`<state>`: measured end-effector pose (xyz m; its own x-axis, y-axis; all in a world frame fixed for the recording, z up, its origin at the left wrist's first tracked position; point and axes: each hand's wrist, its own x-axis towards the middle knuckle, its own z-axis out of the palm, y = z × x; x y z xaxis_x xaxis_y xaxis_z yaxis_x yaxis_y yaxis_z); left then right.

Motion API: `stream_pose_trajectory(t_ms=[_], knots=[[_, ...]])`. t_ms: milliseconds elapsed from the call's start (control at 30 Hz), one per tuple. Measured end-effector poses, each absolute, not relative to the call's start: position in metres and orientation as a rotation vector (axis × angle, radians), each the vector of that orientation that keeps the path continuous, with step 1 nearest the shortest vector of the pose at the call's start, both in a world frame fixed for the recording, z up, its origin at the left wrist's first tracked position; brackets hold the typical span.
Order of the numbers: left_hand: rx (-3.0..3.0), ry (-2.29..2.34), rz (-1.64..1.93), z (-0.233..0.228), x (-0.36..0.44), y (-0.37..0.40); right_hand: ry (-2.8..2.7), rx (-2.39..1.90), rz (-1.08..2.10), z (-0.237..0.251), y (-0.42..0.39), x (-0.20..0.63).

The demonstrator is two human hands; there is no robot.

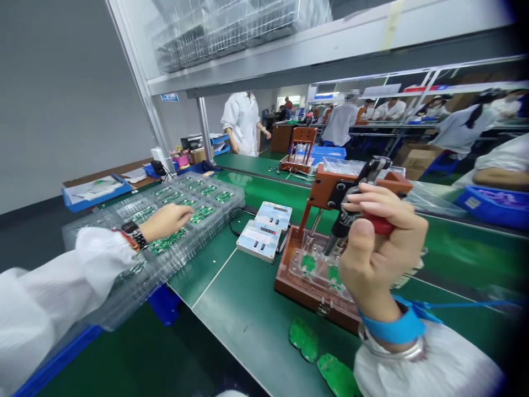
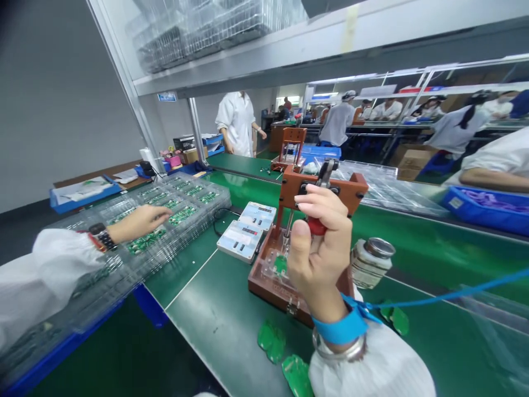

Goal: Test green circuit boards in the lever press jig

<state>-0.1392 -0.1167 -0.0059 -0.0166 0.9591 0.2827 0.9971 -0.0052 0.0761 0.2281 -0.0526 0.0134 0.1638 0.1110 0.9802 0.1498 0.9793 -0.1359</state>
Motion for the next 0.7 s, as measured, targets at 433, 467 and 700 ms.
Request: stream_pose_trajectory(t_ms=[433, 467, 700], knots=[[-2.302, -2.318, -0.417, -0.039, -0.183, -0.162, -1.427, -0.18, -0.055, 0.01, -0.046, 0.231], [-2.306, -2.325, -0.443, -0.038, -0.183, -0.163, -1.423, -0.181, -0.053, 0.01, -0.046, 0.231], [-2.364, -2.281, -0.541, -0.04, -0.184, -0.165, -1.414, -0.186, -0.036, 0.011, -0.048, 0.23]])
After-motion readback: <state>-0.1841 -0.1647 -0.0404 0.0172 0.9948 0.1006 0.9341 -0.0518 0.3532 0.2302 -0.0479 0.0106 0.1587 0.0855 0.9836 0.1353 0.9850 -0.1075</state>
